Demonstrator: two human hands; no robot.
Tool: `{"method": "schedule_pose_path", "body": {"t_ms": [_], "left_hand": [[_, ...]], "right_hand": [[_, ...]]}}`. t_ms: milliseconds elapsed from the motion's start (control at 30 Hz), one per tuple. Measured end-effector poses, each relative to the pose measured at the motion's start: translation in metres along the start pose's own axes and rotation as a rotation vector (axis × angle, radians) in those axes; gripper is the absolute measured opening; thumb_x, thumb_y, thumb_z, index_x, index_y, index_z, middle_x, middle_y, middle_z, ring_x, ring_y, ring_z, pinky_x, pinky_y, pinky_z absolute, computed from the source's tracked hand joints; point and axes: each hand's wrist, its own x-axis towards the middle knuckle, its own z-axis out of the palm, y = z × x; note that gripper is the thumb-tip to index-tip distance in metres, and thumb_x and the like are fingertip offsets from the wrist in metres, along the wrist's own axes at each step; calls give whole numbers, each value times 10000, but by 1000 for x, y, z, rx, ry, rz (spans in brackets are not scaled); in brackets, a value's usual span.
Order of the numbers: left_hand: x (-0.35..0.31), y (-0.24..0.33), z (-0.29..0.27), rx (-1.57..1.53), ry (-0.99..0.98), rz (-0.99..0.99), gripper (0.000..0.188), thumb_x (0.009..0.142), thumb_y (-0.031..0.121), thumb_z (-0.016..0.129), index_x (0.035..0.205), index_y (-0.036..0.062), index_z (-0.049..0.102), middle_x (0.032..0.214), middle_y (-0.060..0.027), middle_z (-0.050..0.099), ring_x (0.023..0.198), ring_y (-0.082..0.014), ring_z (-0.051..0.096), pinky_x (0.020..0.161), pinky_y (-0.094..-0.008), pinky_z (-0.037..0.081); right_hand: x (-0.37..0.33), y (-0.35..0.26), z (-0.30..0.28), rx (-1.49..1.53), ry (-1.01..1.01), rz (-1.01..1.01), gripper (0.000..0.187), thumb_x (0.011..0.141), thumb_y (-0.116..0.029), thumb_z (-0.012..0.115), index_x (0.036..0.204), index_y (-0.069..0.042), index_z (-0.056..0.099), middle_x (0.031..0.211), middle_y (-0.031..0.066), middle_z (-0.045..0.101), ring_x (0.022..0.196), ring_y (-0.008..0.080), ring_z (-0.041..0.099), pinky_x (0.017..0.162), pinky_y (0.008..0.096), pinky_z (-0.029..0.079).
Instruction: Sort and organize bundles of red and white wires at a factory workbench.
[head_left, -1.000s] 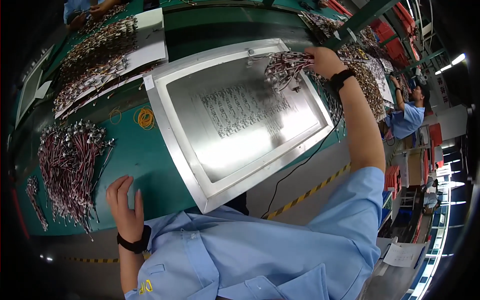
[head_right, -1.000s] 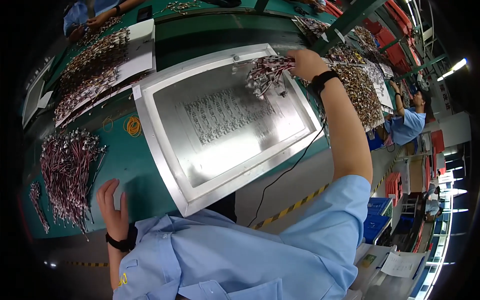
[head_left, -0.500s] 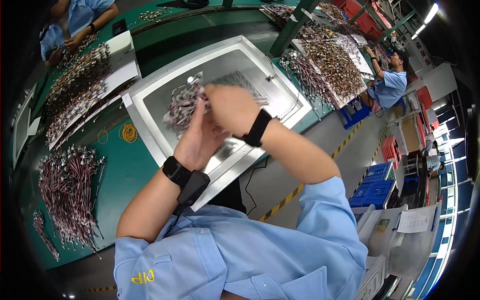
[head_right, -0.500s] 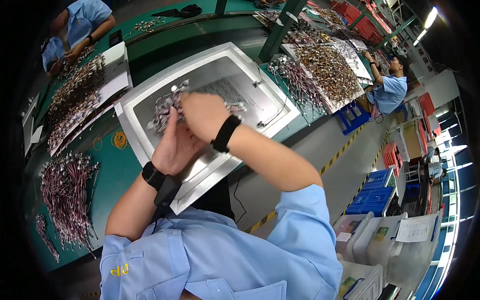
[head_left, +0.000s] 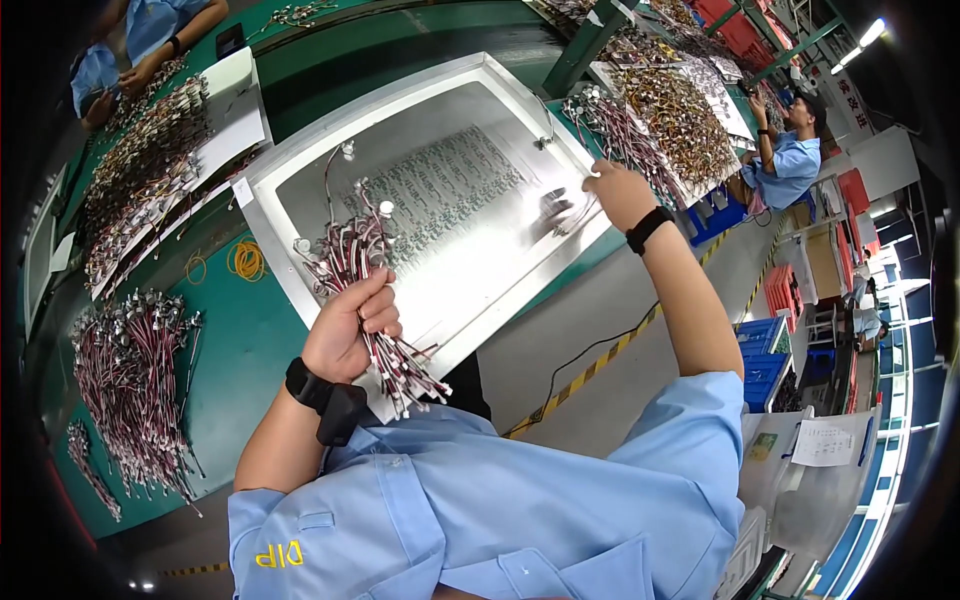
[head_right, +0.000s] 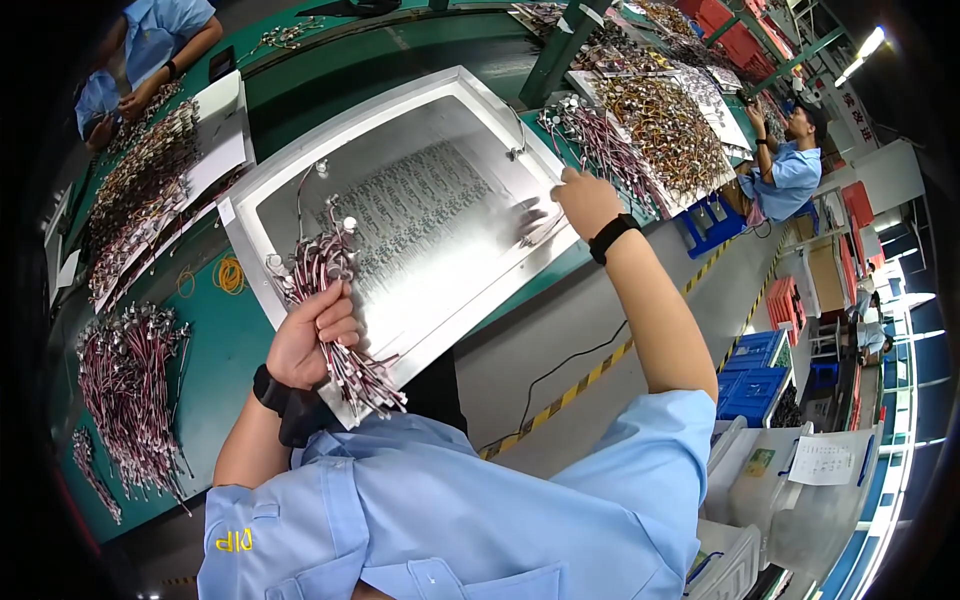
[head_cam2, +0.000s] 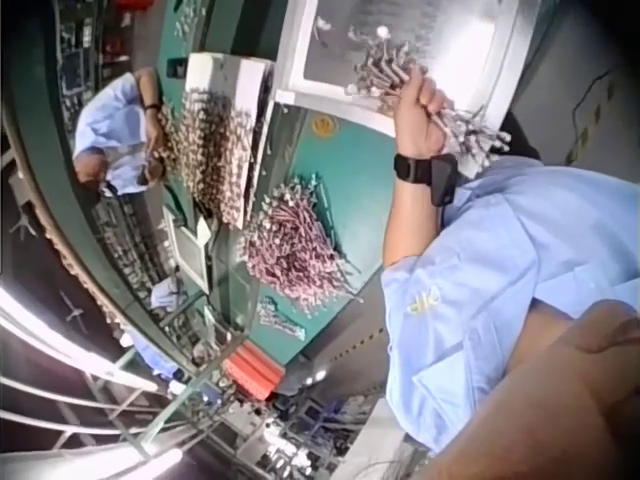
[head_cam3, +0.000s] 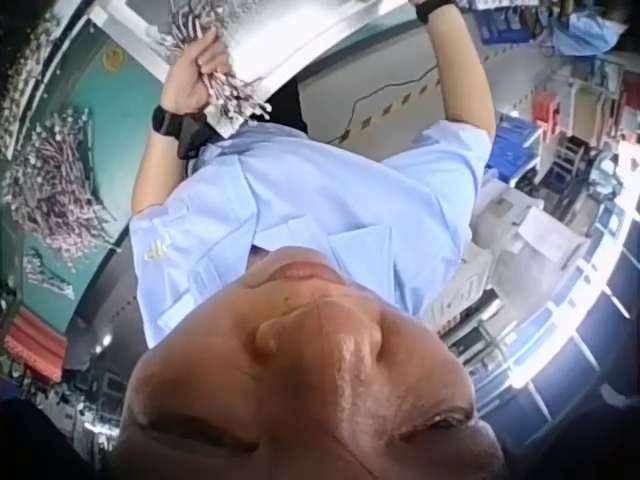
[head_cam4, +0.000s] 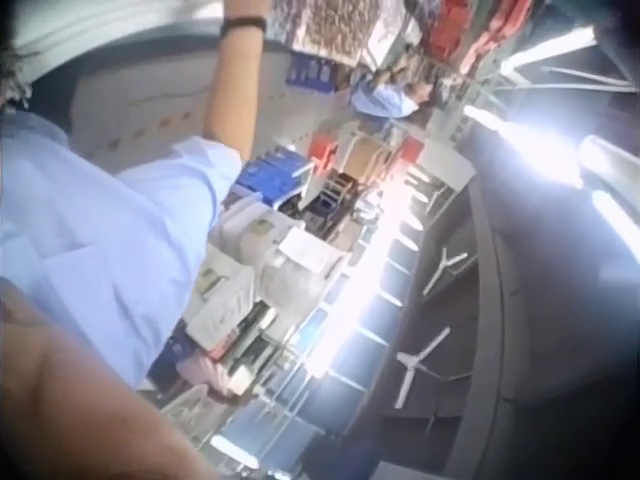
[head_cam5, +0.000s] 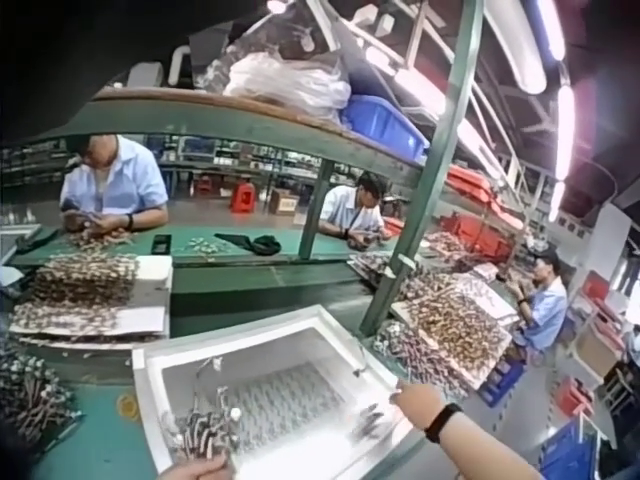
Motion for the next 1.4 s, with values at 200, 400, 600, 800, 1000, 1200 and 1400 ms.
{"method": "schedule_pose_path", "body": {"t_ms": [200,400,600,800,1000,1200,1400], "left_hand": [[-1,-7,-16,217,137,22,186,931,163,497,1046,20,526,644,24,461,553,-84,458,582,-251,441],[-2,-10,-15,319,268,100,247,925,159,503,1120,8,508,694,-5,521,610,-109,519,595,-264,467],[-2,-10,-15,215,201,116,261,920,157,517,1125,-3,513,683,14,488,575,-78,456,549,-228,418],[-2,-2,-31,146,89,47,246,942,178,481,1105,-5,502,631,40,416,513,-67,360,510,-209,357],[-1,-7,-28,199,136,106,226,949,191,467,1068,10,530,695,24,527,600,-88,511,572,-213,442],[4,-11,-4,44,268,100,267,945,245,474,1078,26,549,858,-31,633,801,-134,625,725,-260,520],[13,-15,-2,-17,92,159,276,913,315,531,1024,67,573,911,-43,633,848,-125,612,728,-266,512]], "right_hand": [[46,24,19,57,-124,-101,147,805,-63,490,835,-76,633,951,119,573,901,299,592,735,397,508],[122,21,19,40,101,-168,157,811,-69,480,828,-59,636,965,143,570,910,315,598,759,398,504],[146,18,30,76,-62,-165,141,797,-61,495,809,-55,636,949,145,568,893,317,595,755,401,496],[149,18,40,-169,-58,-211,147,812,-96,508,804,-37,643,979,151,574,914,312,598,751,404,500],[124,-52,-33,57,210,-201,241,851,-220,539,797,-3,630,902,129,608,777,292,596,672,409,486],[117,-132,-91,753,-411,-52,326,873,-290,533,799,18,608,783,128,625,636,254,583,612,367,477],[81,-201,-115,1391,-657,-37,271,880,-258,557,982,-8,585,646,64,594,617,134,585,585,264,455]]}}
